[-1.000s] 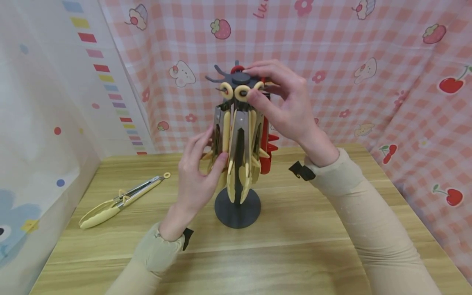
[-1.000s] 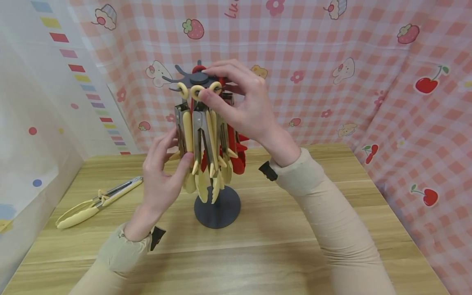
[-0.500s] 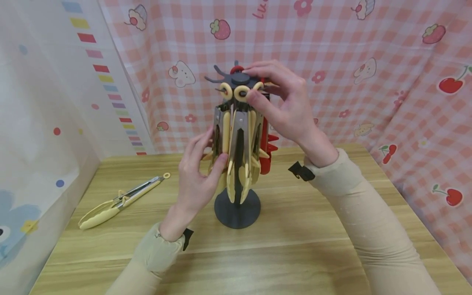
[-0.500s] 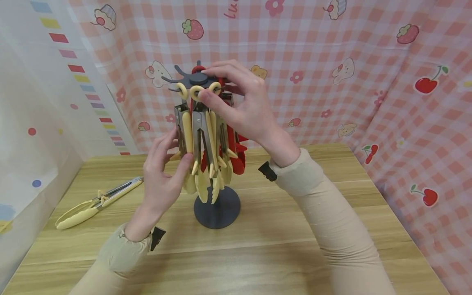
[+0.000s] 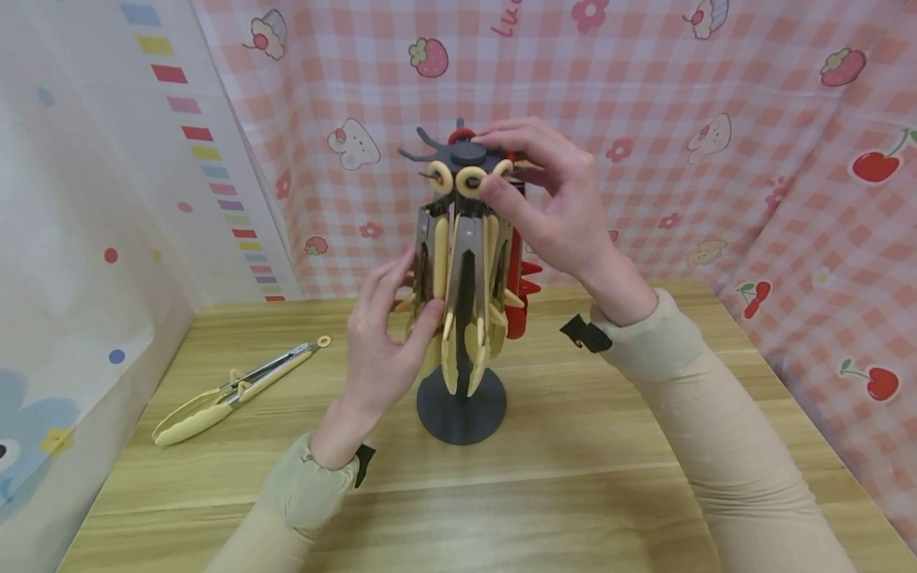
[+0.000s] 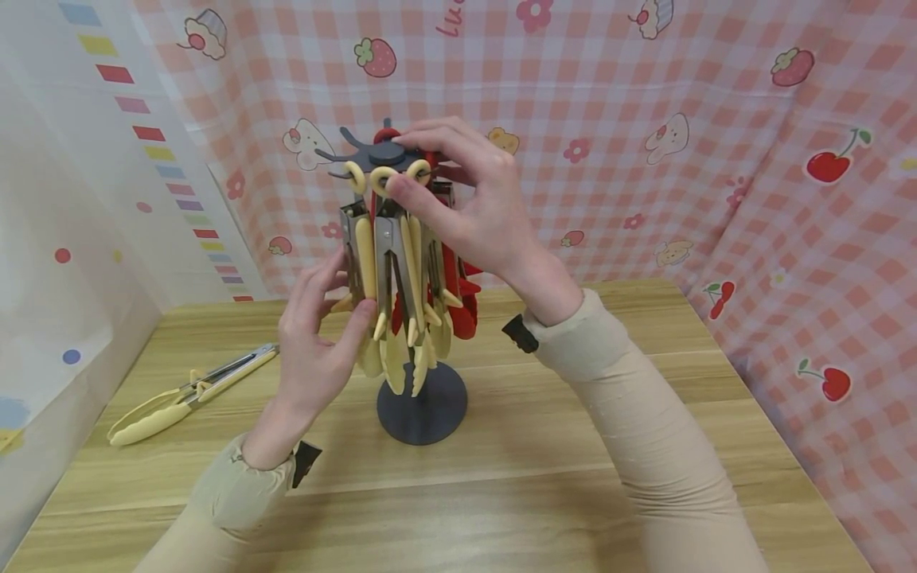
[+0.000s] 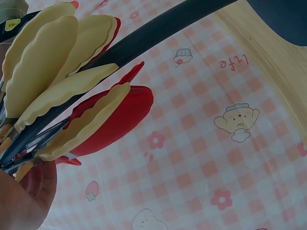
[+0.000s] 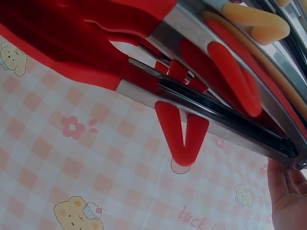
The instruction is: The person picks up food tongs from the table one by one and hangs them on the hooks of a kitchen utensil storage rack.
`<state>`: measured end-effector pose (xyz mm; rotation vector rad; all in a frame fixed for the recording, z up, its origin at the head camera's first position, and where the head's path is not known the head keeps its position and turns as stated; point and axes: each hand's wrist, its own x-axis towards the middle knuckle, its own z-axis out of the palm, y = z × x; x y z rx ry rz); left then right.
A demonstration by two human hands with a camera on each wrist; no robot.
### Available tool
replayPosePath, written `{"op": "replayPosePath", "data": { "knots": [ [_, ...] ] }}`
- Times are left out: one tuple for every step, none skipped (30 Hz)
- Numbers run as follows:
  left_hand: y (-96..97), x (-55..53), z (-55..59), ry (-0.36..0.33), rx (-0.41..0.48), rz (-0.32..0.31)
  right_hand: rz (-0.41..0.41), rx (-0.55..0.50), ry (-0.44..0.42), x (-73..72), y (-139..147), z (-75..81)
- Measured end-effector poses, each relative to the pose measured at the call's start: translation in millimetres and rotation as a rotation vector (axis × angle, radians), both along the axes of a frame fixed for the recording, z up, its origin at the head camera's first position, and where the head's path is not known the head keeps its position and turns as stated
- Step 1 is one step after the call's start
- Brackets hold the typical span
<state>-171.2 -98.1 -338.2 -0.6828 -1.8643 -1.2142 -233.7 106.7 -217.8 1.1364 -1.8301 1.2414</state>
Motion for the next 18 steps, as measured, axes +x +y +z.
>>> {"op": "replayPosePath", "data": {
  "knots": [
    [-0.1,0.0,0.0,0.002,0.000,-0.001,-0.001,0.000,0.000,-0.1,0.0,-0.1],
    [-0.2,0.0,0.0,0.003,0.000,-0.002,-0.003,0.001,0.001,-0.1,-0.1,-0.1],
    [-0.3,-0.1,-0.3,0.004,0.001,-0.004,-0.003,0.001,0.001,-0.1,-0.1,-0.3],
    [-0.5,-0.2,-0.6,0.005,0.001,-0.006,-0.004,0.002,0.001,-0.1,-0.1,-0.3],
    [-0.7,-0.4,-1.0,0.006,0.002,-0.008,-0.004,0.002,0.001,-0.1,-0.1,-0.4],
    [-1.0,-0.7,-1.6,0.007,0.003,-0.010,-0.004,0.001,0.000,-0.1,-0.2,-0.5],
    [-1.1,-0.9,-1.8,0.008,0.005,-0.014,-0.003,-0.001,0.000,-0.3,-0.2,-0.6],
    [-1.3,-1.2,-2.3,0.007,0.005,-0.016,-0.003,-0.001,0.002,-0.3,-0.3,-0.7],
    [-1.6,-1.5,-2.7,0.005,0.006,-0.017,-0.002,-0.002,0.002,-0.3,-0.3,-0.8],
    [-1.8,-1.7,-3.0,0.003,0.005,-0.017,-0.002,-0.003,0.002,-0.3,-0.4,-0.8],
    [-2.2,-2.1,-3.4,0.001,0.005,-0.018,-0.003,-0.004,0.002,-0.2,-0.5,-0.9],
    [-2.6,-2.2,-3.8,-0.003,0.007,-0.020,-0.003,-0.004,0.002,-0.1,-0.5,-0.9],
    [-3.1,-2.4,-4.2,-0.007,0.009,-0.021,-0.004,-0.004,0.001,0.0,-0.5,-0.9],
    [-3.9,-2.8,-4.6,-0.011,0.008,-0.022,-0.006,-0.004,-0.001,0.2,-0.5,-0.9],
    [-4.8,-3.1,-5.0,-0.015,0.007,-0.024,-0.007,-0.004,-0.002,0.4,-0.5,-0.9],
    [-5.9,-3.5,-5.7,-0.017,0.006,-0.026,-0.007,-0.004,-0.003,0.5,-0.5,-0.9],
    [-7.1,-3.9,-6.4,-0.020,0.007,-0.027,-0.007,-0.005,-0.004,0.6,-0.5,-1.0],
    [-8.4,-4.2,-7.0,-0.022,0.005,-0.026,-0.007,-0.006,-0.004,0.6,-0.6,-1.0]
  ]
}}
